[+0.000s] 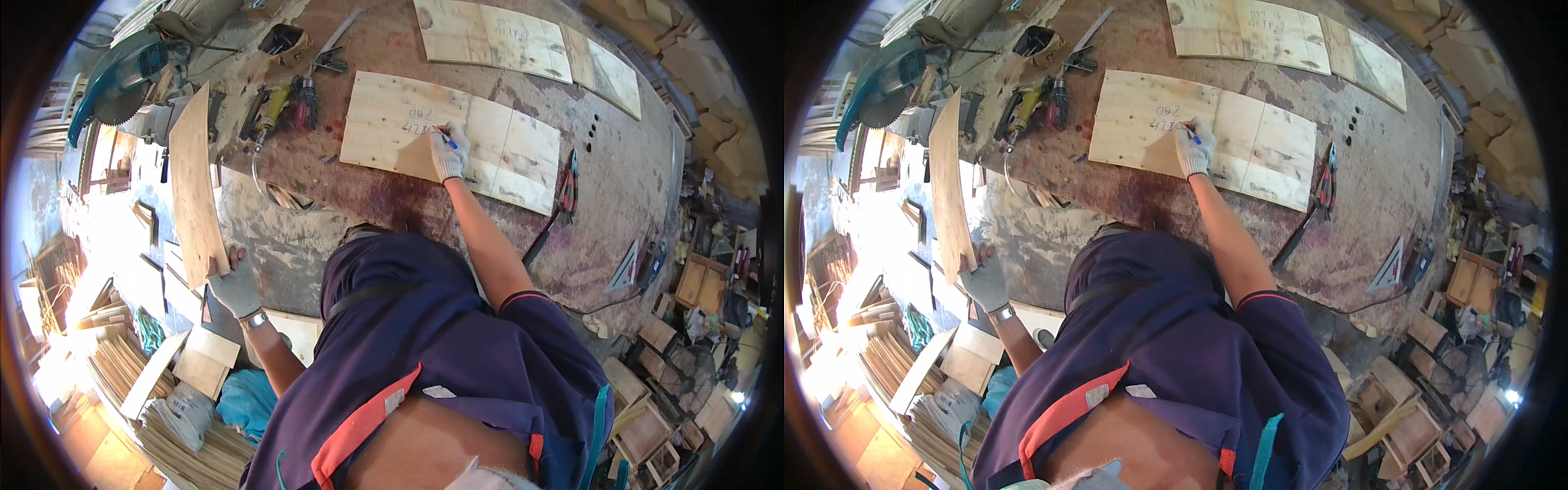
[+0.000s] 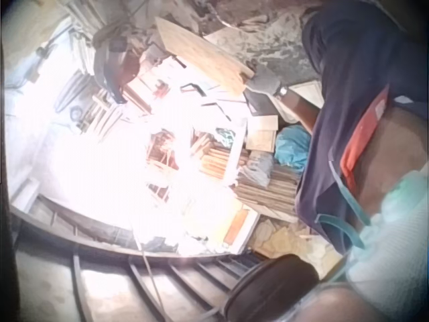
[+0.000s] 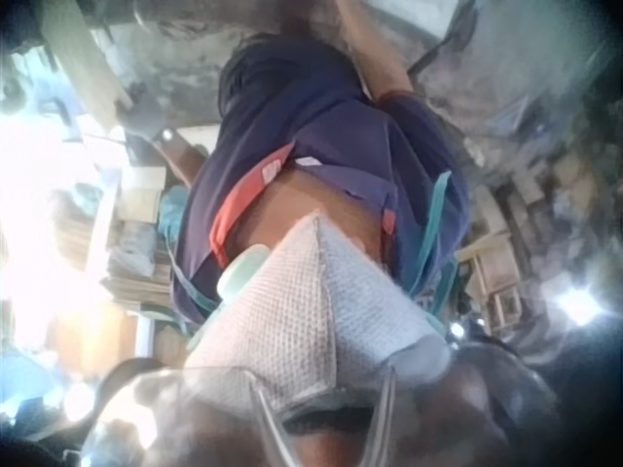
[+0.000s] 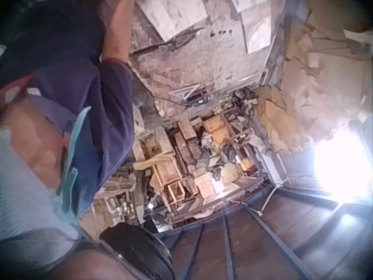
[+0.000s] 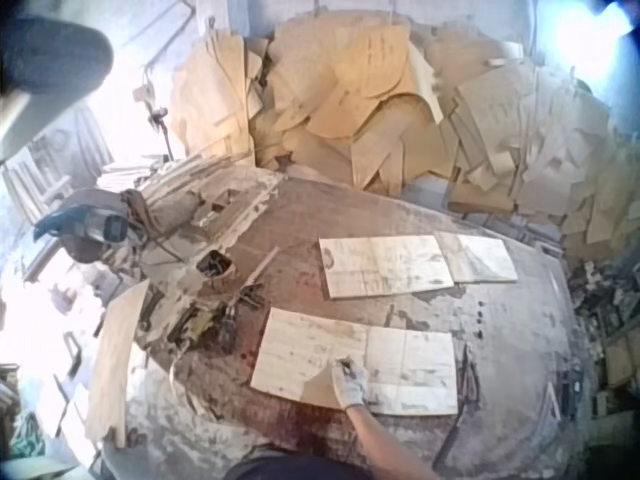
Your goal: The person aligns and staples wooden boards together on a workbench, then marks them with a pen. They later move to a table saw and cut the assembled boards.
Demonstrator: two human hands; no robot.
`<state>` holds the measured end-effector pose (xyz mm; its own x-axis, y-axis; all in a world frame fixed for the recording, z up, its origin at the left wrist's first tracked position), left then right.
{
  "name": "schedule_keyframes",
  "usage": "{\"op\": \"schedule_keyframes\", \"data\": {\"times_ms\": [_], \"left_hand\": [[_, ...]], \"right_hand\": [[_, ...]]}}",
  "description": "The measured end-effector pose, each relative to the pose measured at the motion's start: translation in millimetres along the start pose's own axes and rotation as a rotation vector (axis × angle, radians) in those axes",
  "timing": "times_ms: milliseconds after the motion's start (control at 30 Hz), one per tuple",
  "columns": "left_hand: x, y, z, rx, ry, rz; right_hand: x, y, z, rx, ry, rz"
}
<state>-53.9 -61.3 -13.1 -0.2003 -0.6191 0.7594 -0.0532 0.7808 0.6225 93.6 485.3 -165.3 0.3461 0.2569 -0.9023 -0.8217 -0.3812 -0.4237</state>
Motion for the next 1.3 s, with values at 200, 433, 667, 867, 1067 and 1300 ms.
{"op": "schedule_keyframes", "data": {"times_ms": [200, 433, 667, 867, 1067, 1300], "left_hand": [[-0.6, -0.2, -2.3, -0.003, -0.011, -0.019], [-6.0, 2.4, -0.5, -0.022, -0.020, -0.108], [-4.7, -1.4, -3.4, 0.002, -0.009, -0.057], [-5.1, -4.9, -4.1, 0.039, -0.010, -0.049], [-12.4, 1.3, -1.4, -0.005, -0.036, -0.032], [-16.4, 2.5, 5.0, -0.005, -0.045, -0.044]], "right_hand": [[1.7, -7.0, -9.9, -0.079, 0.012, -0.236], [-3.7, 48.4, -42.2, -0.361, 0.047, 0.038], [7.8, 52.5, -47.6, -0.398, 0.198, 0.265], [39.4, 9.6, -18.8, -0.142, 0.183, 0.286], [49.3, -24.1, 4.0, -0.028, 0.090, 0.068], [33.4, -24.6, 12.1, -0.096, 0.018, -0.073]]}}
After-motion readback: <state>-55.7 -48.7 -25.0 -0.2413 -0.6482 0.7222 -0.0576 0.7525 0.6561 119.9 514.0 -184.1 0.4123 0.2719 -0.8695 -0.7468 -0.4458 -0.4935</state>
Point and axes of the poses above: each hand's wrist, its own z-axis towards the middle knuckle, its own y-axis out of the palm, x = y × z, the point moved 10 cm from there along z, towards the middle knuckle, and after that the axes turned 1 degree about z, right-handed, at the moved point
